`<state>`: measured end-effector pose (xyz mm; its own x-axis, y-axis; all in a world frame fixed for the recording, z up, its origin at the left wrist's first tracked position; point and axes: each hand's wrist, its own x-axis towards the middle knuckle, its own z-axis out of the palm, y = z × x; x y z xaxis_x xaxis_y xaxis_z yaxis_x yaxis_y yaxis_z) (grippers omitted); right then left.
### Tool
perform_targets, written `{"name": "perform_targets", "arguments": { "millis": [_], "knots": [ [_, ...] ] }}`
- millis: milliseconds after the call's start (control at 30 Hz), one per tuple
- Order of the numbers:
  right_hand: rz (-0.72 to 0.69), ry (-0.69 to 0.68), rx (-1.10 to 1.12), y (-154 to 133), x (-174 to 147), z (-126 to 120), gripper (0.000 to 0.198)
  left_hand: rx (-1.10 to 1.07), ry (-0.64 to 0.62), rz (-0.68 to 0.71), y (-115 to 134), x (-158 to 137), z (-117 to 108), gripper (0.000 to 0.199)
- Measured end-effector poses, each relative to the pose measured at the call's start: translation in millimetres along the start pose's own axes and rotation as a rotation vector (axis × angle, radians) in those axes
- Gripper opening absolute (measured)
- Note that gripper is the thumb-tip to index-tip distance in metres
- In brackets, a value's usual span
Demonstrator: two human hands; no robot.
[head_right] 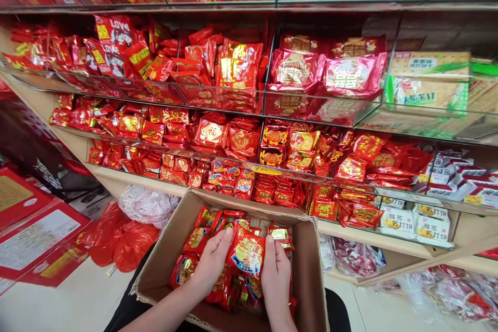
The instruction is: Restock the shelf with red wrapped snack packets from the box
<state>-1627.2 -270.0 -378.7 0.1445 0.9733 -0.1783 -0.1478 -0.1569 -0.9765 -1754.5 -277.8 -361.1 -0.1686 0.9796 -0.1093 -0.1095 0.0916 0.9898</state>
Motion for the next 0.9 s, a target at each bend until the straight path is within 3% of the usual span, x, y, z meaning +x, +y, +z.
{"name": "perform_targets", "arguments": {
  "millis": [133,333,400,500,567,633,733,900],
  "knots": [
    [0.135,0.041,0.229,11.6,-5.0,4.0,0.036,-0.119,0.115,-0.121,-5.1,2.3,-0.8,0.043],
    [0.199,-0.229,0.209,0.2,-9.3,1.9,0.038,-0.122,-0.007,-0.107,0.4,-2.1,-10.0,0.041],
    [0.283,-0.31,0.246,-11.3,-9.4,0.0,0.04,-0.085,-0.007,-0.093,0.4,0.0,-14.6,0.043],
    [0.462,-0.293,0.22,-33.5,2.0,-9.8,0.036,0.021,-0.016,-0.082,-3.9,6.2,-26.5,0.039],
    [0.483,-0.261,0.184,-50.7,21.0,-22.4,0.03,0.134,-0.065,-0.065,-8.0,8.7,-37.8,0.036],
    [0.406,-0.234,0.173,-67.6,48.3,-38.0,0.025,0.263,-0.112,-0.011,-11.9,7.5,-50.3,0.031],
    [0.37,-0.078,0.104,-85.4,96.4,-57.9,0.018,0.423,-0.131,0.04,-17.5,0.0,-66.7,0.025],
    [0.405,-0.012,-0.002,-76.4,164.5,-54.2,0.014,0.528,-0.167,-0.029,-33.4,-14.0,-78.8,0.025]
  ]
}}
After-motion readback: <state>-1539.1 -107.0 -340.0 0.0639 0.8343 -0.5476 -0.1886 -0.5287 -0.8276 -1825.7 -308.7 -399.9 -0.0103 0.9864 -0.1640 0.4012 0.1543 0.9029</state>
